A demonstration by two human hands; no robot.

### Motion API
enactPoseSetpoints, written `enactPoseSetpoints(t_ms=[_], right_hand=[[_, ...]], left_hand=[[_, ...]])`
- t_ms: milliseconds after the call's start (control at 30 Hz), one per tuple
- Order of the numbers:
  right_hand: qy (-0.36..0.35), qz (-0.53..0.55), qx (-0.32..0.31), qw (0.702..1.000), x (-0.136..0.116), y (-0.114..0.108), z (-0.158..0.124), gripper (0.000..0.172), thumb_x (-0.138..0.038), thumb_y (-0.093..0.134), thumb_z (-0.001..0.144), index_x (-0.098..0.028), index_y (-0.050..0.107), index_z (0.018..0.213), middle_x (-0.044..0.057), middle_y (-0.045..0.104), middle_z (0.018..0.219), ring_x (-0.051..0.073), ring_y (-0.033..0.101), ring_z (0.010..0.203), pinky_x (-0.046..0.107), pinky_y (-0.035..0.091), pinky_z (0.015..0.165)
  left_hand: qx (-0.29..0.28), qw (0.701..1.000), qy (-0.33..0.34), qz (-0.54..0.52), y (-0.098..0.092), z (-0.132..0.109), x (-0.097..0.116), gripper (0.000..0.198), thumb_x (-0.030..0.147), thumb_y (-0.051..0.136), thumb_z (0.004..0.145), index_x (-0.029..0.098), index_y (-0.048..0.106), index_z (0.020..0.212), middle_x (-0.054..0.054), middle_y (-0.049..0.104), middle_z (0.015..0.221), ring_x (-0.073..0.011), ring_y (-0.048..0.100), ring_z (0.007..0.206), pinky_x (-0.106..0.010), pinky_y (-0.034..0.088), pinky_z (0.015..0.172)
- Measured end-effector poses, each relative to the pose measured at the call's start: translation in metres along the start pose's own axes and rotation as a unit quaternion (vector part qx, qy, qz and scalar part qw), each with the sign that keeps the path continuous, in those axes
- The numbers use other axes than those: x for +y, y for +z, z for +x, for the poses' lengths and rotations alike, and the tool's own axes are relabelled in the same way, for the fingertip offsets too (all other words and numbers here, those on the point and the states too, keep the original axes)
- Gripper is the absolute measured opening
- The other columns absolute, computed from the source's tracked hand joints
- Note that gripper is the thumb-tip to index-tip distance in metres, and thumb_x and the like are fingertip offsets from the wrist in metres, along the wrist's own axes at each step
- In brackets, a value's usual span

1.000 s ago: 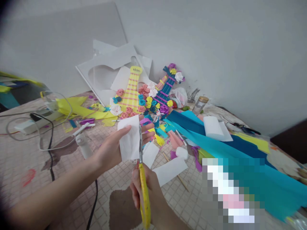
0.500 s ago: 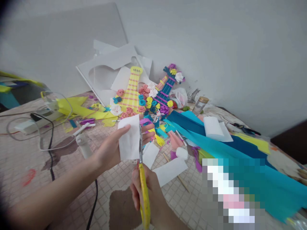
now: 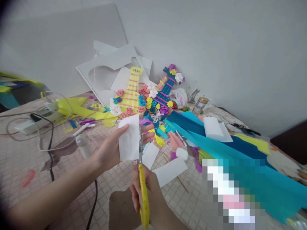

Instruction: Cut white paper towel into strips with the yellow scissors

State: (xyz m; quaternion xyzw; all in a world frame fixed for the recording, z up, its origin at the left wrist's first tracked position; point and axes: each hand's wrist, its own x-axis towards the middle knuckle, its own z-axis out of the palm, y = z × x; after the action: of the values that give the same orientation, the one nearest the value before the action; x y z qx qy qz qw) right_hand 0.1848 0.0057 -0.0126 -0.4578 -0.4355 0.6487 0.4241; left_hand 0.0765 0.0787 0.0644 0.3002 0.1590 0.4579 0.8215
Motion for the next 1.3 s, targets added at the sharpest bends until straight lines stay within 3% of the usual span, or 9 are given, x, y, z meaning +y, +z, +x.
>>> enactPoseSetpoints(t_ms=[533, 667, 800, 1067, 1167, 1300], right_hand=[[-0.022, -0.003, 0.004, 1.0, -0.0008, -0.0026, -0.0024, 0.053, -0.071, 0.044, 0.073, -0.018, 0.041, 0.069, -0.011, 0.035, 0.04, 0.002, 0.03, 0.025, 0.012, 0.021, 0.027], [-0.02, -0.011, 0.005, 1.0, 0.0009, -0.0024, -0.0027, 0.055, -0.073, 0.043, 0.071, -0.018, 0.041, 0.069, -0.011, 0.035, 0.04, 0.002, 0.03, 0.025, 0.012, 0.021, 0.026], [-0.014, -0.018, 0.002, 1.0, 0.0025, -0.0027, -0.002, 0.055, -0.073, 0.043, 0.071, -0.018, 0.041, 0.068, -0.01, 0.037, 0.042, 0.001, 0.03, 0.025, 0.012, 0.021, 0.026], [-0.027, -0.015, 0.016, 0.999, 0.0, 0.0012, -0.0065, 0.053, -0.072, 0.042, 0.073, -0.019, 0.041, 0.072, -0.011, 0.034, 0.043, 0.002, 0.027, 0.027, 0.013, 0.021, 0.029], [-0.05, 0.006, 0.011, 0.999, 0.0034, 0.0007, -0.0049, 0.053, -0.072, 0.042, 0.074, -0.019, 0.04, 0.07, -0.01, 0.035, 0.046, 0.002, 0.028, 0.03, 0.014, 0.022, 0.031], [-0.062, 0.006, -0.023, 0.998, 0.0062, -0.0011, -0.0028, 0.053, -0.072, 0.04, 0.074, -0.019, 0.04, 0.07, -0.01, 0.034, 0.048, 0.003, 0.028, 0.031, 0.015, 0.022, 0.031]], left_hand=[[-0.01, 1.0, -0.001, 0.016, -0.0015, -0.0031, -0.0003, 0.051, 0.027, 0.049, 0.083, 0.023, 0.041, 0.133, -0.009, 0.06, 0.121, -0.0284, 0.052, 0.114, -0.044, 0.034, 0.1], [-0.007, 0.999, 0.033, -0.002, -0.0002, -0.0037, 0.0035, 0.05, 0.029, 0.052, 0.077, 0.013, 0.052, 0.124, -0.012, 0.059, 0.121, -0.0311, 0.046, 0.119, -0.045, 0.029, 0.103], [0.03, 0.998, 0.046, -0.006, 0.001, -0.0022, 0.0052, 0.046, 0.036, 0.049, 0.079, 0.011, 0.056, 0.118, -0.012, 0.059, 0.121, -0.0297, 0.043, 0.123, -0.042, 0.025, 0.106], [0.083, 0.996, 0.031, 0.025, 0.0029, 0.0017, 0.0021, 0.043, 0.032, 0.049, 0.083, 0.014, 0.053, 0.123, -0.011, 0.062, 0.118, -0.0274, 0.047, 0.119, -0.038, 0.031, 0.103], [0.06, 0.998, 0.01, 0.028, 0.002, -0.0003, 0.0038, 0.046, 0.031, 0.048, 0.083, 0.013, 0.052, 0.125, -0.012, 0.062, 0.117, -0.0289, 0.05, 0.116, -0.038, 0.035, 0.1], [0.028, 0.999, 0.042, 0.003, 0.0002, -0.0011, 0.0063, 0.047, 0.023, 0.046, 0.082, 0.017, 0.046, 0.129, -0.01, 0.061, 0.119, -0.0271, 0.052, 0.114, -0.041, 0.033, 0.102]])
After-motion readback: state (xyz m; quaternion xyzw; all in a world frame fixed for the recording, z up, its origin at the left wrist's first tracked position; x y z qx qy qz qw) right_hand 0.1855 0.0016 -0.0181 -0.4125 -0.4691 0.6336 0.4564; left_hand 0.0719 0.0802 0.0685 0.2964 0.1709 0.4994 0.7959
